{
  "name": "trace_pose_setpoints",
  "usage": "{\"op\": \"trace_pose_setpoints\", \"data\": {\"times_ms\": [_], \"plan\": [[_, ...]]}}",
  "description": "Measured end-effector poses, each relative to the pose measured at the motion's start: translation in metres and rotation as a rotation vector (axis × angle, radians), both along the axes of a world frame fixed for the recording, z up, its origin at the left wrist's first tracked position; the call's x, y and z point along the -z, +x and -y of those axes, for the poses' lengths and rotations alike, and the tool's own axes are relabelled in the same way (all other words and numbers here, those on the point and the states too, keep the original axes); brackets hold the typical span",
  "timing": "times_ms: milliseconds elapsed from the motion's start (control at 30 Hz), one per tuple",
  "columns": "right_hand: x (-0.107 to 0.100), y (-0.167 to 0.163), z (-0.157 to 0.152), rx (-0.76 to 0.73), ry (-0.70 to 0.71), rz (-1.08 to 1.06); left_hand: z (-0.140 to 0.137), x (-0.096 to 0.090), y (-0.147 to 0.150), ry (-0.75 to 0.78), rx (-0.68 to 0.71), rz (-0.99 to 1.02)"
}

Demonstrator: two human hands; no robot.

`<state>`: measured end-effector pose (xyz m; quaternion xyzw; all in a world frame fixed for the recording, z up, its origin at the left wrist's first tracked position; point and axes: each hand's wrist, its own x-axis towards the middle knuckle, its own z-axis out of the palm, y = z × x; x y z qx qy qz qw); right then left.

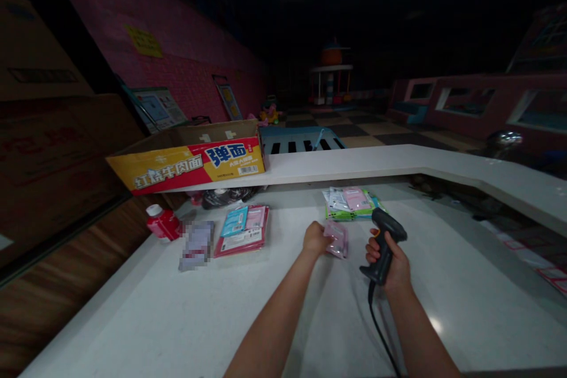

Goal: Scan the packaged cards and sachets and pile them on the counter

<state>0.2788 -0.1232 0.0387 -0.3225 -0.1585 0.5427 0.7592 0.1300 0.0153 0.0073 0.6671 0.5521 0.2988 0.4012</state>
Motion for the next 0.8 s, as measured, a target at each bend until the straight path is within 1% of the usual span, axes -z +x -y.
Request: {"op": "trace_pose_setpoints", "data": {"times_ms": [67, 100, 133, 200, 267, 300, 367, 533, 700, 800], "plan": [[0.001, 0.0, 0.0, -0.002, -0.003, 0.006, -0.009, 0.003, -0.024, -0.15, -0.005, 0.172], [0.002, 0.0, 0.0, -0.005, -0.005, -0.003, -0.012, 0.004, -0.035, -0.167, -0.034, 0.247], [0.002, 0.0, -0.001, -0.009, -0.009, -0.017, -0.013, 0.004, -0.045, -0.144, -0.071, 0.311], [0.002, -0.002, -0.001, -0.016, -0.023, -0.044, -0.014, 0.006, -0.06, 0.005, -0.148, 0.409], [0.003, -0.005, -0.001, -0.026, -0.037, -0.05, -0.014, 0.008, -0.068, 0.158, -0.184, 0.473], [0.003, -0.007, -0.001, -0.031, -0.043, -0.042, -0.014, 0.009, -0.07, 0.206, -0.189, 0.496], [0.004, -0.011, -0.001, -0.046, -0.066, 0.007, -0.015, 0.012, -0.071, 0.252, -0.196, 0.53], [0.002, -0.031, -0.003, -0.133, -0.157, 0.248, -0.021, 0.016, -0.071, 0.249, -0.228, 0.61], [-0.013, -0.059, -0.005, -0.219, -0.243, 0.563, -0.023, 0.022, -0.073, 0.248, -0.258, 0.666], [-0.023, -0.072, -0.002, -0.261, -0.241, 0.717, -0.024, 0.026, -0.074, 0.258, -0.25, 0.67]]}}
